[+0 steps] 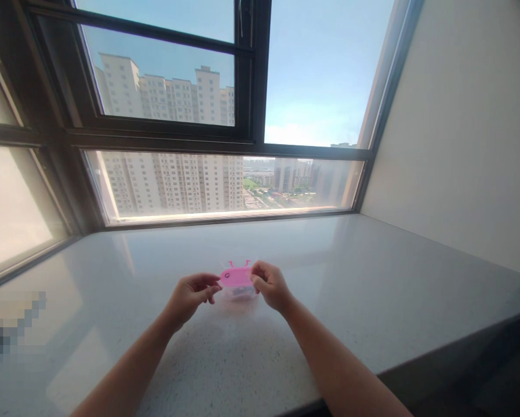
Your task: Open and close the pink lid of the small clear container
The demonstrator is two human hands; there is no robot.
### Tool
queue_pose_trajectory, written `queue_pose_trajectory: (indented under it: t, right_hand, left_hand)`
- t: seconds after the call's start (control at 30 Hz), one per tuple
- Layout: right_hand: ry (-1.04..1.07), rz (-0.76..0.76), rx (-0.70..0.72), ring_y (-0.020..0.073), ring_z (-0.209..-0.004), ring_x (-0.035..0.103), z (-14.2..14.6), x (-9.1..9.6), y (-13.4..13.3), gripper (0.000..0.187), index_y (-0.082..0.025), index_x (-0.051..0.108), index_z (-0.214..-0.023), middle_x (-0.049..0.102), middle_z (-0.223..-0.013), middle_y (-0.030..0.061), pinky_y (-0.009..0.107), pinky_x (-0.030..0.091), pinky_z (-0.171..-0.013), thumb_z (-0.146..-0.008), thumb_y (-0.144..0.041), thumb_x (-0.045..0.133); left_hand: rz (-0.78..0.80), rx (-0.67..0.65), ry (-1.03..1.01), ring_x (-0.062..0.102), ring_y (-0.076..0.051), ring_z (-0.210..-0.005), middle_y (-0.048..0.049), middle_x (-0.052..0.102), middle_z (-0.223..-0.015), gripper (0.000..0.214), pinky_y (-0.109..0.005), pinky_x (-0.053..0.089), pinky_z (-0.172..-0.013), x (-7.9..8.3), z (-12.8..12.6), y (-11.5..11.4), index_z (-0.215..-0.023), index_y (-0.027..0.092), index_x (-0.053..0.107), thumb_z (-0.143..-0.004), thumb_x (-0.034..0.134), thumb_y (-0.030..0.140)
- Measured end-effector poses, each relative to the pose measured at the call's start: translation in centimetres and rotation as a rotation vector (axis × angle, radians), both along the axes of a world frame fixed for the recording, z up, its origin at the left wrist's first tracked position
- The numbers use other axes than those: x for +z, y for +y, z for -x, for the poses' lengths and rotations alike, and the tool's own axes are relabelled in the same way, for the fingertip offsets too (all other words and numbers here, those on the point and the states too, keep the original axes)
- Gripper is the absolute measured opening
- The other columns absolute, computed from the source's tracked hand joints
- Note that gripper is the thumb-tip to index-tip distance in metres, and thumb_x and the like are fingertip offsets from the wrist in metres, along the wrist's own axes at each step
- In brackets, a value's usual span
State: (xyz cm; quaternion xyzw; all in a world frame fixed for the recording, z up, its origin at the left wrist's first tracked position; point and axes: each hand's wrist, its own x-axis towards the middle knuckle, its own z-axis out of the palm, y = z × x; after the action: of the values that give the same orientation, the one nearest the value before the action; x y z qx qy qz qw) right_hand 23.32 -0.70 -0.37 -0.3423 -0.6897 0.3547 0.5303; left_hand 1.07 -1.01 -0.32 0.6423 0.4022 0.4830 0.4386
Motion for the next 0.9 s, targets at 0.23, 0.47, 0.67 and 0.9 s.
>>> queue_pose_trajectory:
  t: [0.23,0.47,0.67,0.9]
  right_hand:
    - [0.013,-0.004,0.022,0.0076,-0.04,0.041,0.3,-0.1,0.0,0.01,-0.017,0.048,-0.075,0.045,-0.044,-0.0072,0.018,0.03,-0.043,-0.08,-0.025,0.045]
    - [-0.08,-0.008,-0.01,0.0068,-0.039,0.038,0.7,-0.5,-0.1,0.014,-0.017,0.051,-0.078,0.045,-0.045,-0.0072,0.017,0.029,-0.041,-0.082,-0.03,0.048]
    - [-0.115,0.007,0.027,0.0065,-0.039,0.039,1.0,-0.5,-0.3,0.013,-0.017,0.052,-0.076,0.045,-0.046,-0.0071,0.017,0.029,-0.041,-0.081,-0.029,0.05]
    - [0.042,0.147,0.094,0.0063,-0.038,0.039,1.8,-0.5,-0.4,0.017,-0.015,0.053,-0.072,0.046,-0.045,-0.0064,0.018,0.031,-0.039,-0.075,-0.032,0.057]
  left_hand:
    - [-0.065,0.063,0.037,0.057,-0.012,-0.05,-0.0042,0.068,-0.066,0.026,-0.024,0.047,-0.05,0.0,0.1,0.1,-0.086,0.012,0.067,-0.067,0.071,0.03]
    - [-0.347,0.247,0.258,0.06,-0.014,-0.052,-0.0003,0.066,-0.058,0.017,-0.023,0.047,-0.056,-0.3,-0.6,-0.7,-0.083,0.018,0.069,-0.072,0.066,0.031]
    - [-0.422,0.254,0.384,0.06,-0.014,-0.053,-0.001,0.066,-0.059,0.018,-0.022,0.046,-0.055,-0.3,-0.8,-1.0,-0.085,0.018,0.069,-0.074,0.064,0.031]
    - [-0.462,0.266,0.306,0.058,-0.013,-0.054,-0.0024,0.068,-0.066,0.013,-0.022,0.046,-0.053,0.0,-1.5,-1.5,-0.079,0.019,0.069,-0.072,0.065,0.03]
